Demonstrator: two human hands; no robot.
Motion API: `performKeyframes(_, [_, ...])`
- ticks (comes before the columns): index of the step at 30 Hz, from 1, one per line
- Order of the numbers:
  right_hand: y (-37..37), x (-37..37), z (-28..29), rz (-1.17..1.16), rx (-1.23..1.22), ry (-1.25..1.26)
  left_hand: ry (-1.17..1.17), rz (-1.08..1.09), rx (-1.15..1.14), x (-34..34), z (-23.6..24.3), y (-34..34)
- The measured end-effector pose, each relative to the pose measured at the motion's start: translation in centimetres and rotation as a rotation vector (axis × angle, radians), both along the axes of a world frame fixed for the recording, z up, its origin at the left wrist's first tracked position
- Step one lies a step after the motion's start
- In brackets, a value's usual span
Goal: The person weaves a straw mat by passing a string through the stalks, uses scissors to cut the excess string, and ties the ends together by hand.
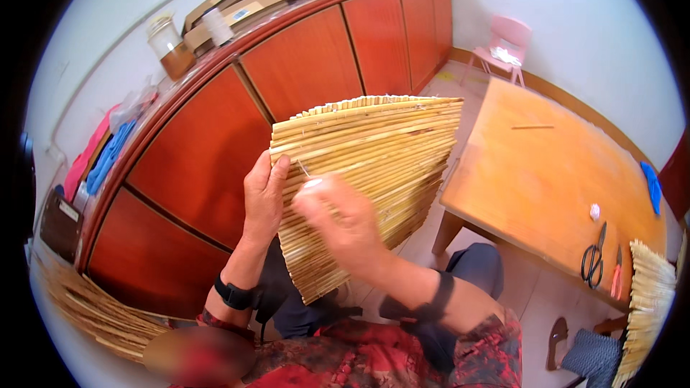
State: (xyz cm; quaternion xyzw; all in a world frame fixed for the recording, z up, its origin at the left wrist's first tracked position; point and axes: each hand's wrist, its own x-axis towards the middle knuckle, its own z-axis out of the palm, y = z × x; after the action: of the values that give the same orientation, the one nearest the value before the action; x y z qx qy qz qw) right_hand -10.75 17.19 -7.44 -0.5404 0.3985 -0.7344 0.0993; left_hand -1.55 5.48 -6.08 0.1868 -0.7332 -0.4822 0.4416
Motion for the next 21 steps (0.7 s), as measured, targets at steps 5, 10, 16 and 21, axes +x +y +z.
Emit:
performKeyframes(5, [0.9,-2.5,-0.4,0.166,0.289,-0.510,0.010,0.090,-0.290,2.1,1.7,3.0])
performKeyframes(10, [2.9,-2.5,0.9,0.168,0.384,-0.597,0.014,0.016,-0.404,3.4,3.2,5.2])
performKeyframes(16, [6.7,-2.5,-0.2,-0.063,0.278,-0.370,0.178,-0.287,-1.034,2.5,2.3,5.6])
performKeyframes(21, [14.2,-5.1,-5.0,-0.333,0.517,-0.115,0.249,-0.452,-1.166,0.9,1.3,8.4])
